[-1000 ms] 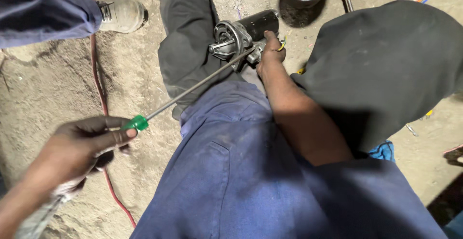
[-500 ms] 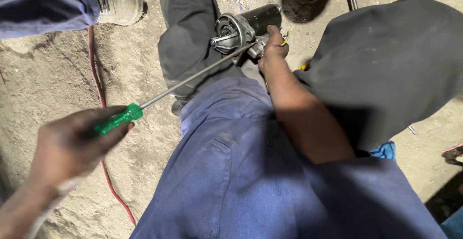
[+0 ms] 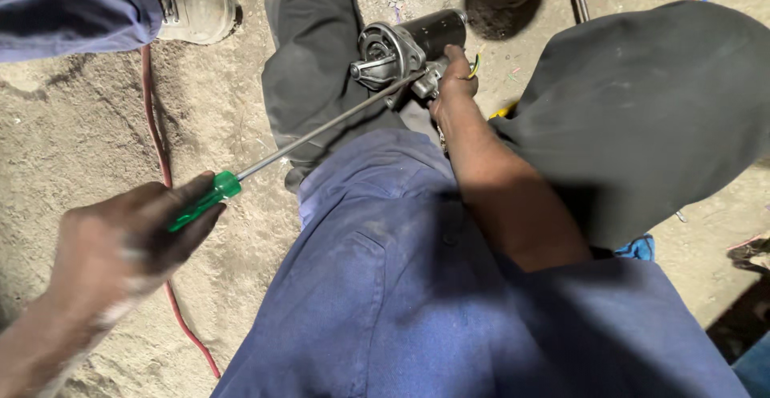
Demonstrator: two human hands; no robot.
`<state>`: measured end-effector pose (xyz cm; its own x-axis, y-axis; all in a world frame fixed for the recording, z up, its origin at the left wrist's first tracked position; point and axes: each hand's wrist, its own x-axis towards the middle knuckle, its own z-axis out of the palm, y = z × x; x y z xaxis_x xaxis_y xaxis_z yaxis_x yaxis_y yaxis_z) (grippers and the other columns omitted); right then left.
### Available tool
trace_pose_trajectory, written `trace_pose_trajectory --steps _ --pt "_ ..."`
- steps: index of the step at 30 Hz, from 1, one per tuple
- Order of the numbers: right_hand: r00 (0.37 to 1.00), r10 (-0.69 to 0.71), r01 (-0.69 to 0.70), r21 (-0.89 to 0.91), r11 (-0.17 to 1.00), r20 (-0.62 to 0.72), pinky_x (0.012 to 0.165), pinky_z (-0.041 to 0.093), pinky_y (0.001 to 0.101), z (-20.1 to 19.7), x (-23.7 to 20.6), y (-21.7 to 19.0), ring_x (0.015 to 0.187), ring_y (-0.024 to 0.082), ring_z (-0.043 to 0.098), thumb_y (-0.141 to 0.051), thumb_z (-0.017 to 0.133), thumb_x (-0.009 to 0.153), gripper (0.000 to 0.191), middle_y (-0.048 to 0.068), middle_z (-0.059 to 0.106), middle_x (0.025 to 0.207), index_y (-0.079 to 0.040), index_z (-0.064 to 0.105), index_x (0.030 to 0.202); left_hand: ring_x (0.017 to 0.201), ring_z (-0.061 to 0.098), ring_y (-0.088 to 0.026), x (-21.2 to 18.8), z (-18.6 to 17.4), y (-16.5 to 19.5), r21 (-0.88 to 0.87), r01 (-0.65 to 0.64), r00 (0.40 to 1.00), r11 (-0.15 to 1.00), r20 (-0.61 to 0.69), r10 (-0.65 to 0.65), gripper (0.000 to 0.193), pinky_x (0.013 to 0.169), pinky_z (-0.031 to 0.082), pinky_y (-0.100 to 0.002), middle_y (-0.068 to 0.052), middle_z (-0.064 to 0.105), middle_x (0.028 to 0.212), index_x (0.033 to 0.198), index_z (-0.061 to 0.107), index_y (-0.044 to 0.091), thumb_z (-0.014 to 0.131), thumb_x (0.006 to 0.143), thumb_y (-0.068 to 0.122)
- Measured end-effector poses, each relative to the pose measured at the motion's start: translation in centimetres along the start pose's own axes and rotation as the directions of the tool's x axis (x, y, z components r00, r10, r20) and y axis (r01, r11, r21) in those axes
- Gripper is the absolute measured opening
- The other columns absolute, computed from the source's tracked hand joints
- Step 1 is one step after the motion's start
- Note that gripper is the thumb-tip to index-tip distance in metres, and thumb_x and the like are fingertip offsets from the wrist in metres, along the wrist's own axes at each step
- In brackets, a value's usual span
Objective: The person sits on the floor and uses a screwdriver and pliers to disassemble and adjust a small electric motor. They remove the housing, manipulate internal components, and reassemble the unit.
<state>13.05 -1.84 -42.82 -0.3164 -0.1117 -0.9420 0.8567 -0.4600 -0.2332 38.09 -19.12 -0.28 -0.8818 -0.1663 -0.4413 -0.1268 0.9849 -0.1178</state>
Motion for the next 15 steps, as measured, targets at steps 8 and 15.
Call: trace_pose_trajectory --steps 8,15 --pt "0.997 -0.043 0.043 -0.003 0.999 0.061 0.063 0.062 0.0503 -0.2 0.8 0.2 0.073 0.031 0.071 -0.027 0.072 0.08 0.042 0.015 0.071 0.094 0.0 0.066 0.111 0.053 0.05 -0.009 2.0 -1.8 2.3 -0.585 0.783 0.594 0.211 0.602 -0.534 0.037 0.045 0.04 -0.027 -0.004 0.071 0.076 0.121 0.081 0.012 0.079 0.087 0.026" --pt "0.993 -0.116 0.115 -0.08 0.99 -0.008 0.062 0.062 0.0504 0.5 -0.4 0.0 0.074 0.031 0.072 -0.021 0.076 0.073 0.054 0.018 0.071 0.097 0.004 0.062 0.119 0.049 0.041 -0.016 3.1 -1.7 0.2 -0.35 0.93 0.355 0.116 0.764 -0.539 0.03 0.044 0.031 -0.035 -0.013 0.065 0.066 0.116 0.082 0.008 0.078 0.091 0.025"
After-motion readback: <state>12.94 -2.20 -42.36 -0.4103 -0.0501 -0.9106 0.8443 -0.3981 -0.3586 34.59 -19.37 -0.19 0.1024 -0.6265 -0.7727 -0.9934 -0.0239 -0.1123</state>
